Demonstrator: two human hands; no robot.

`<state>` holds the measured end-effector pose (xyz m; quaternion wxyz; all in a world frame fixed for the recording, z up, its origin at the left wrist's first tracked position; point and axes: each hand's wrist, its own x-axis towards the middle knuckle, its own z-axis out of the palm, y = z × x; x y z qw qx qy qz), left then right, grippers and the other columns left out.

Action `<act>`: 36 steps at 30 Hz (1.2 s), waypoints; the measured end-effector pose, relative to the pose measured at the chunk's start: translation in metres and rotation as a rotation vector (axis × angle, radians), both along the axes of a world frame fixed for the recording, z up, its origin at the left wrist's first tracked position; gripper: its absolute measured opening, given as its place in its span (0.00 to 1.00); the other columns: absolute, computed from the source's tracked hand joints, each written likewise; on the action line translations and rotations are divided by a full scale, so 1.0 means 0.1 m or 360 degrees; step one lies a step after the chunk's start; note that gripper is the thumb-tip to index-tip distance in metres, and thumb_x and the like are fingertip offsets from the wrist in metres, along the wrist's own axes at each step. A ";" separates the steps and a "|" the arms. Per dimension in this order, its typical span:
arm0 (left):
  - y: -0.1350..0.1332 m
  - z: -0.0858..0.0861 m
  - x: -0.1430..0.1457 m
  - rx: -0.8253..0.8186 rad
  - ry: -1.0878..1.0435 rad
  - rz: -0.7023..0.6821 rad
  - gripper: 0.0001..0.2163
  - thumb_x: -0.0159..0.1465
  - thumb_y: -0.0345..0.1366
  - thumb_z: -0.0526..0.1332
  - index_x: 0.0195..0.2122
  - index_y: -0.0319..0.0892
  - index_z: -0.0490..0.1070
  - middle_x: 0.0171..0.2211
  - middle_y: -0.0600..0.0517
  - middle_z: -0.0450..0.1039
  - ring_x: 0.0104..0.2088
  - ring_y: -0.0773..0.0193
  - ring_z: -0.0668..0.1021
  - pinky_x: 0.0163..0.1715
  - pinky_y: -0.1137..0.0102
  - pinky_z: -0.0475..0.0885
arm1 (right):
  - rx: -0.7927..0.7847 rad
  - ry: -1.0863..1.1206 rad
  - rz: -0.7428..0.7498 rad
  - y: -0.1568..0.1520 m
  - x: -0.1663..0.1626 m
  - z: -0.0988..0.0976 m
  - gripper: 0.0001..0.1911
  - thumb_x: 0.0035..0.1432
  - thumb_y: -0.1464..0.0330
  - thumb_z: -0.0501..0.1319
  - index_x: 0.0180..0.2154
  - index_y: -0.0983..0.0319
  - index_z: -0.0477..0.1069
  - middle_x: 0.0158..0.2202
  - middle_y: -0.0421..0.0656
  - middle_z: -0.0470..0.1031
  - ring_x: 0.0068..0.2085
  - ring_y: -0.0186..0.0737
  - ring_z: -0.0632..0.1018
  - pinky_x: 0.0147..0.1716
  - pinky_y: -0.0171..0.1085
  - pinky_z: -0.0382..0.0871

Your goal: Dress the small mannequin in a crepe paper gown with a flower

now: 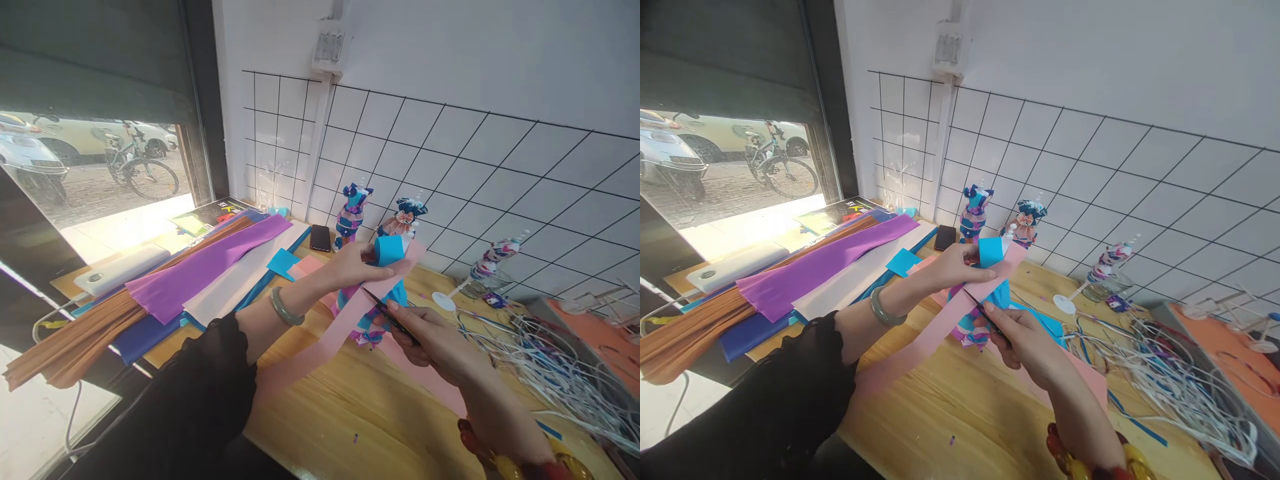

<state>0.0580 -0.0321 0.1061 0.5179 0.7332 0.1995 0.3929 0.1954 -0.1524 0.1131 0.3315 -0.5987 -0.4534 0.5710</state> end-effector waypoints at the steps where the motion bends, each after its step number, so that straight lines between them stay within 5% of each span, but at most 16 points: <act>1: 0.00 0.00 0.00 -0.0007 0.0016 0.0017 0.15 0.52 0.39 0.65 0.38 0.38 0.73 0.37 0.49 0.75 0.39 0.61 0.75 0.37 0.69 0.69 | -0.0010 -0.0002 0.0011 0.02 0.00 0.00 0.25 0.48 0.47 0.61 0.27 0.64 0.70 0.15 0.30 0.49 0.16 0.23 0.47 0.16 0.32 0.36; 27: 0.11 -0.02 -0.03 -0.0097 0.0076 0.0038 0.18 0.50 0.40 0.67 0.40 0.37 0.73 0.39 0.44 0.75 0.41 0.56 0.75 0.37 0.66 0.71 | 0.0198 0.0142 -0.0059 0.12 -0.13 -0.20 0.23 0.48 0.48 0.62 0.25 0.63 0.67 0.13 0.29 0.47 0.15 0.24 0.47 0.16 0.32 0.35; 36: 0.21 -0.07 -0.04 -0.0231 -0.0168 0.0127 0.19 0.50 0.43 0.68 0.39 0.38 0.73 0.40 0.44 0.75 0.43 0.56 0.75 0.40 0.64 0.71 | 0.0054 0.0081 0.0050 -0.07 -0.05 -0.34 0.25 0.53 0.45 0.54 0.29 0.62 0.65 0.17 0.30 0.48 0.17 0.25 0.46 0.17 0.32 0.38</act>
